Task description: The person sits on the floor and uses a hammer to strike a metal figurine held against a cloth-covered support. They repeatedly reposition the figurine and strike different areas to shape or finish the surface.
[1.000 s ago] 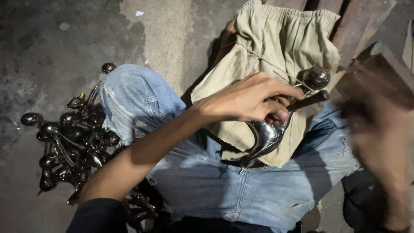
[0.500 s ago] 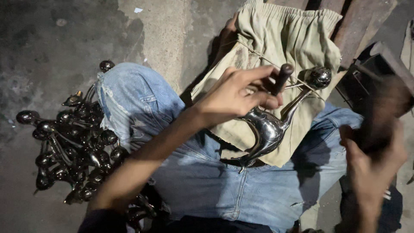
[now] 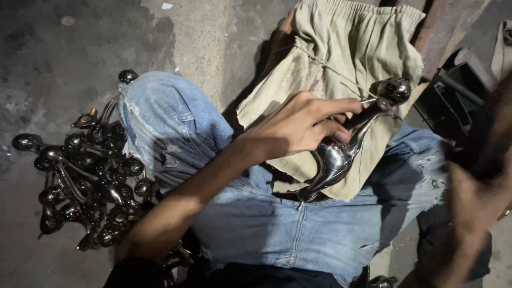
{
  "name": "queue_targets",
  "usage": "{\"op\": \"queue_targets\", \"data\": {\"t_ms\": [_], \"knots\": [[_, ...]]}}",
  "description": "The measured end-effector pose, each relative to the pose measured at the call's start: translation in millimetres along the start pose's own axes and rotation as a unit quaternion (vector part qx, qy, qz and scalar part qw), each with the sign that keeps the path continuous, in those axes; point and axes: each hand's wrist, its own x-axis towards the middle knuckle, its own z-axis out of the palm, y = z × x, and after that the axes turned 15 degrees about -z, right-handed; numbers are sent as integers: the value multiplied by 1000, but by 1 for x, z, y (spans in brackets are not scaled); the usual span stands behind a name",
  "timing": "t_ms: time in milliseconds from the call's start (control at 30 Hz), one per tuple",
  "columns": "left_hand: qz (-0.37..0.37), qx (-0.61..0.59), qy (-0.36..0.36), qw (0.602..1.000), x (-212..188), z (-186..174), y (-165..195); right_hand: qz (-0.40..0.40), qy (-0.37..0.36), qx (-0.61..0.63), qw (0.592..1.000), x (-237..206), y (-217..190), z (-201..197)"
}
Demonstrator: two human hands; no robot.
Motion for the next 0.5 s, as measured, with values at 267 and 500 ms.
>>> {"op": "queue_targets", "data": {"t_ms": [267, 500], "knots": [[41, 50, -1, 998, 8, 3, -7, -48, -28, 89, 995, 36, -45, 0], [59, 98, 4, 993, 6, 5, -5, -124, -85, 13, 989, 69, -124, 11]]}}
